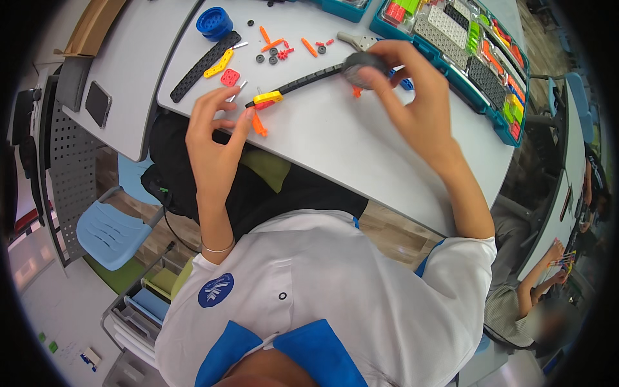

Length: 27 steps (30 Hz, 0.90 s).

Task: The person assembles colorful plastic building blocks on a white table. They connect various pieces including a black chain, red and yellow connectors, and a grey circular component, using a screwdriver to secure parts.

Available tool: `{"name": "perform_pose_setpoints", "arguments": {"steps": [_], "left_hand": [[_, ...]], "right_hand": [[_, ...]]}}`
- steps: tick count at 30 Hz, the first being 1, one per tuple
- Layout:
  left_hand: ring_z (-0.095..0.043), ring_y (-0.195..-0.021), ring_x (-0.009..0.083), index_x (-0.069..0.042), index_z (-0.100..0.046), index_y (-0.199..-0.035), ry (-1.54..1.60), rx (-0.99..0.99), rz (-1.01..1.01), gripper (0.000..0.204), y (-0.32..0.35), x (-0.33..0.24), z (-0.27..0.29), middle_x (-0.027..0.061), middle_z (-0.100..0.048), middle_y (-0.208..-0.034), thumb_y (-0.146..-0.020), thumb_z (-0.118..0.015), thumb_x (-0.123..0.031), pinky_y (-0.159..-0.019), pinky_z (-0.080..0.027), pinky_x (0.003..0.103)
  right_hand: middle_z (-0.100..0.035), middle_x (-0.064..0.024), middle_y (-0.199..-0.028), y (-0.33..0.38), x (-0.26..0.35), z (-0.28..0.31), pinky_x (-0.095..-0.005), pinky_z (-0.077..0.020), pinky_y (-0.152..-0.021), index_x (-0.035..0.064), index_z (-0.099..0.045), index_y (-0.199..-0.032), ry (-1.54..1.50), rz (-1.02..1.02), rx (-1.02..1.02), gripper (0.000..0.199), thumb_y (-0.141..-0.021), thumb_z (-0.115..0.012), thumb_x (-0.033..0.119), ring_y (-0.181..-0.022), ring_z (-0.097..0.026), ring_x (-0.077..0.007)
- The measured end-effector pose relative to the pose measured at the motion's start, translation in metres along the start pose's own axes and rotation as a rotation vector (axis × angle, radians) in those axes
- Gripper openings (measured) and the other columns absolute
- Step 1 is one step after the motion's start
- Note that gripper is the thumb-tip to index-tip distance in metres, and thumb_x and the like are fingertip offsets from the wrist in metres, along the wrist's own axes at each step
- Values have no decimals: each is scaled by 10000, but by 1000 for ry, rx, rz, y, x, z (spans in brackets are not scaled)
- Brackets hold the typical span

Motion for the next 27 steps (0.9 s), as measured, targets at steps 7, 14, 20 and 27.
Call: {"name": "perform_pose_setpoints", "arguments": {"steps": [7,14,20,27], "left_hand": [[-615,-816,100,-22,-735,-1031,49,149,87,161,-5,19,-15,36,-705,-929,-904,-716,-120,-651,-426,235],[-564,-734,55,2,-730,-989,184,210,174,165,-10,29,-11,18,-699,-843,-927,-710,-151,-628,-404,227],[-544,-719,46,8,-727,-977,195,326,250,187,-12,34,-11,9,-674,-805,-941,-699,-173,-611,-402,219],[-580,-733,67,12,-703,-1022,190,367,211,195,-25,32,-15,24,-683,-814,-934,-690,-162,-655,-445,230]], "right_hand": [[-638,-109,-994,-3,-30,1,-323,-491,-736,7,-643,-1134,192,-179,335,226,-982,-633,175,-848,-622,-226],[-585,-119,-1097,-3,-28,-8,-372,-496,-860,52,-691,-1121,321,-171,297,215,-979,-641,205,-979,-616,-277],[-588,-115,-1101,-14,-16,-8,-383,-485,-911,73,-718,-1091,403,77,117,213,-897,-728,159,-1061,-586,-295],[-607,-93,-1000,-59,2,-68,-376,-486,-862,41,-726,-987,355,222,199,218,-863,-762,217,-968,-578,-273]]}}
Point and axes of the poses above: each hand's wrist, its own y-axis away from the middle knuckle, its own z-axis out of the back of the hand, x = y × z, the point moved 7 cm from there along -y, towards the middle knuckle
